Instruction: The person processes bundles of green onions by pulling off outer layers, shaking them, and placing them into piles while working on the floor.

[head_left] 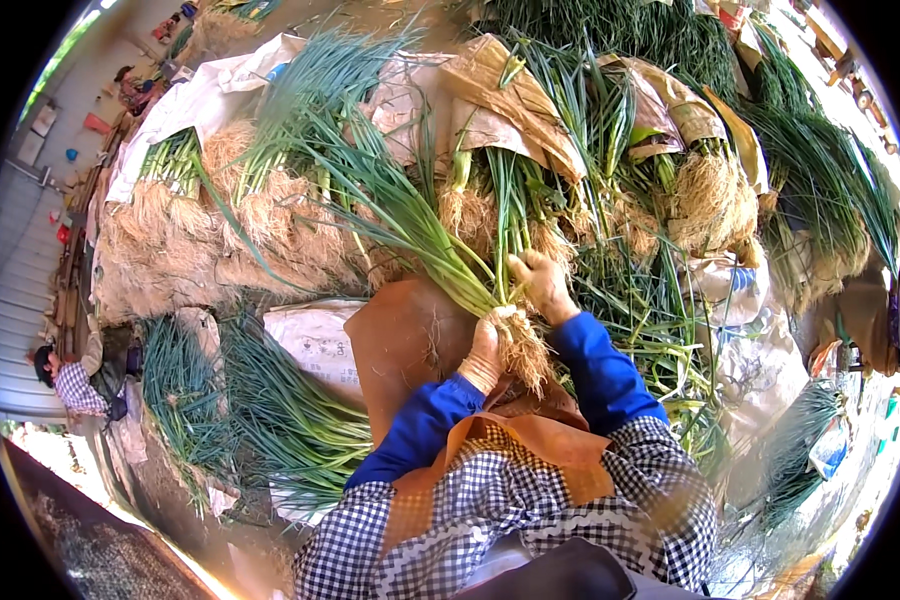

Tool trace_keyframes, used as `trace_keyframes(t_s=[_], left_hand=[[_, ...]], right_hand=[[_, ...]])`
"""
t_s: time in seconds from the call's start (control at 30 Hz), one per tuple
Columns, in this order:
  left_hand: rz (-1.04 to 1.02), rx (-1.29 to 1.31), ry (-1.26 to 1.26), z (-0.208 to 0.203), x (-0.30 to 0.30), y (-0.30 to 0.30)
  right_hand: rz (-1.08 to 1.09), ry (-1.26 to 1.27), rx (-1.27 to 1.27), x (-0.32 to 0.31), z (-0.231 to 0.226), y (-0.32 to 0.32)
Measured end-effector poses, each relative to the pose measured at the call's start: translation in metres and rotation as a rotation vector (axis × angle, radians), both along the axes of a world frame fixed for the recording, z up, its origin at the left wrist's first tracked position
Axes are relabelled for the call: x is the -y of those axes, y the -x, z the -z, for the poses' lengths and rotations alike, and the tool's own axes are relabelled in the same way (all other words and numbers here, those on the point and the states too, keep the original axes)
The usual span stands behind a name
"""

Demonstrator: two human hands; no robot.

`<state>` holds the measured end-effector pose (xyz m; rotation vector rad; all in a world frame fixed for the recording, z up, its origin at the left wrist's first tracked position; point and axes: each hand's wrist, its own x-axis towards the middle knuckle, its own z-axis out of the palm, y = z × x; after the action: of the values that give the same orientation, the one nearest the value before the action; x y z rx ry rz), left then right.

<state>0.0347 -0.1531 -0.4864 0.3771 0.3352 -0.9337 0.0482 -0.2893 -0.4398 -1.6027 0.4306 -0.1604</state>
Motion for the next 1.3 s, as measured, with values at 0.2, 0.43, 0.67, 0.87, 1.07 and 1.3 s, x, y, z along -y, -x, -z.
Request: trace_keyframes(t_s=[0.2,0.43,0.67,0.87,1.07,1.3], left_hand=[[-0.081,-0.004,0.017,-0.035,-0.003,0.007],[0.016,-0.013,0.082,-0.031,0.0,0.004],[-0.05,0.013,-0.302,0.005,-0.003,-0.001],[0.035,0.165,-0.276,0.012,-0.009,-0.003],[0.154,0.01,0.044,-0.018,0.007,0.0],[-0.065,0.584,-0.229,-0.039,-0.003,0.008]], right_hand=[[-0.126,-0.328,-0.124,0.065,-0.017,0.129],[0.135,0.98,-0.448,0.12,0.017,0.13],[-0.166,0.767,-0.008,-0.005,-0.028,0.047],[-0.53,0.61,0.203,0.01,-0.047,0.097],[-0.38,1.014,-0.535,0.096,0.001,0.125],[-0.16,0.421,-0.186,0.04,-0.012,-0.003]])
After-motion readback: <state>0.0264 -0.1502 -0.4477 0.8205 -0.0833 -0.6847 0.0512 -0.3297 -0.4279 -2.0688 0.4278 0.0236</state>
